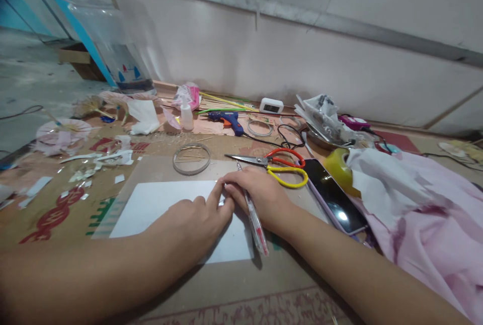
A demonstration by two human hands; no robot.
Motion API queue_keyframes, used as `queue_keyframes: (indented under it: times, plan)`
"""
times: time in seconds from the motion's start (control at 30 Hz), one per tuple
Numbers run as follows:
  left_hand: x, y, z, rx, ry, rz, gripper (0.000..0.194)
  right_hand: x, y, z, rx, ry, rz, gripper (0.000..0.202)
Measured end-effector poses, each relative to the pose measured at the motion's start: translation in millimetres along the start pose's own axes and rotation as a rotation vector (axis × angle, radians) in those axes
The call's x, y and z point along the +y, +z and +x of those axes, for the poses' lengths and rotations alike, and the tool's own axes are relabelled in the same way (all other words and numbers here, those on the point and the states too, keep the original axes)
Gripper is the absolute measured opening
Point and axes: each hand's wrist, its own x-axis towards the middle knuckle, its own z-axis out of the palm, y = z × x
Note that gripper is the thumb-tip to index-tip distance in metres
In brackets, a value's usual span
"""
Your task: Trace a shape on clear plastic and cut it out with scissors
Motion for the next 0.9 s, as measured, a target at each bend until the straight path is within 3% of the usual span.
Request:
queue_keyframes:
  times: [0.33,0.9]
  plan:
    - [0.3,2.9,-1.5,0.042,-0.003,0.013,0.039,-0.8,-0.6,-0.3,-0.008,0.018,0.007,0.02]
    - [0.2,0.6,-0.7,-0.003,0.0,0.017,0.04,-0.4,-1.7,0.0,-0.009,-0.013,0.0,0.02]
